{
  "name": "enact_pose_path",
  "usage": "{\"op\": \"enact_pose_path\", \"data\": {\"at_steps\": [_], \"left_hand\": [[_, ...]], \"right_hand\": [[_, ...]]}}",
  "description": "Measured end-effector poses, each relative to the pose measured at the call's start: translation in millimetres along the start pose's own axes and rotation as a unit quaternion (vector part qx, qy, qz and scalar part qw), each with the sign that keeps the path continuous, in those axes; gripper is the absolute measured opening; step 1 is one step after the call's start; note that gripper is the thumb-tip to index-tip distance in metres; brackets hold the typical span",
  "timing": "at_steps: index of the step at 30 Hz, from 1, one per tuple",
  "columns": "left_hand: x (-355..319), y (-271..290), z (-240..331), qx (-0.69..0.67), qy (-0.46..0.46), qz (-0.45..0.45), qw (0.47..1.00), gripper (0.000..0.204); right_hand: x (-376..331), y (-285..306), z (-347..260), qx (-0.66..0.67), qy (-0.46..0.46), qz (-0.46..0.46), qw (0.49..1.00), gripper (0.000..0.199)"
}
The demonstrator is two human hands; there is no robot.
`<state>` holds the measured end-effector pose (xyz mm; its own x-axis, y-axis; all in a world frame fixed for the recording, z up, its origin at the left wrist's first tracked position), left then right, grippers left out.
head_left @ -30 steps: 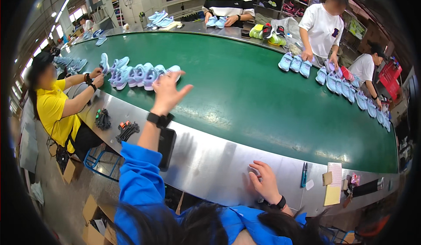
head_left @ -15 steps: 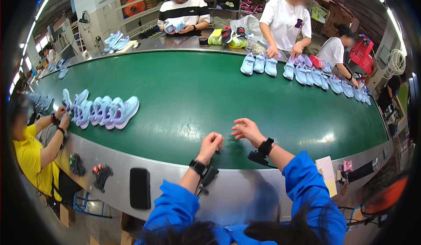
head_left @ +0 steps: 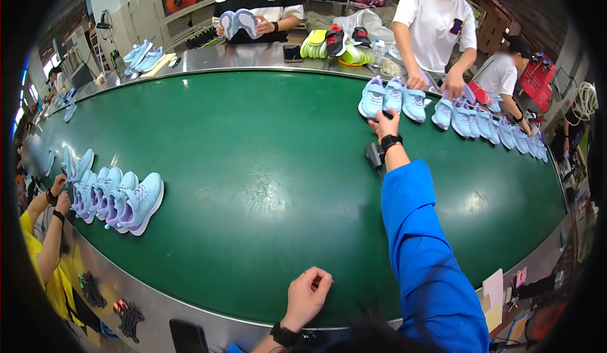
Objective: The person picks up pairs of light blue and purple sneakers from a green conveyor belt, opens the shoe openings to look inside, and places them back on the belt. This is repeated for multiple pairs throughout the clip.
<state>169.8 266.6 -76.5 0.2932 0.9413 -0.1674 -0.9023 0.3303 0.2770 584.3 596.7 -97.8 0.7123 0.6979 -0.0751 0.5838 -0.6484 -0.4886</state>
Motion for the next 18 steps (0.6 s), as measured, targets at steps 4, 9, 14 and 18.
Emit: {"op": "enact_pose_path", "data": {"at_steps": [4,9,14,18], "left_hand": [[-3.5,1.9,2.9,0.02,0.042,0.009,0.999,0.017],[-2.9,4.9,8.9,0.045,0.017,0.04,0.998,0.017],[-1.2,8.7,7.9,0.048,-0.035,0.093,0.994,0.014],[-6.9,27.6,5.8,-0.019,-0.043,0.252,0.967,0.022]], "right_hand": [[24.0,-8.8,-7.5,-0.077,0.004,0.026,0.997,0.089],[28.1,-13.8,-1.6,-0.052,-0.094,-0.023,0.994,0.083],[-59.8,12.4,-15.4,-0.161,-0.205,-0.19,0.947,0.066],[-227.3,24.7,-83.1,-0.304,-0.254,-0.453,0.798,0.058]]}}
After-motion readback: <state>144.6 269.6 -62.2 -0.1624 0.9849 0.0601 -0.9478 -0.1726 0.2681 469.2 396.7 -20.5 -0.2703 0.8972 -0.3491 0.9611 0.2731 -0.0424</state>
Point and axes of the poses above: each hand's wrist, its own x-axis towards the middle knuckle, its own y-axis out of the back of the hand, z = x × y, the point moved 7 cm from there along x, towards the middle knuckle, and after that the axes turned 11 degrees about x, right-handed, at the moved point
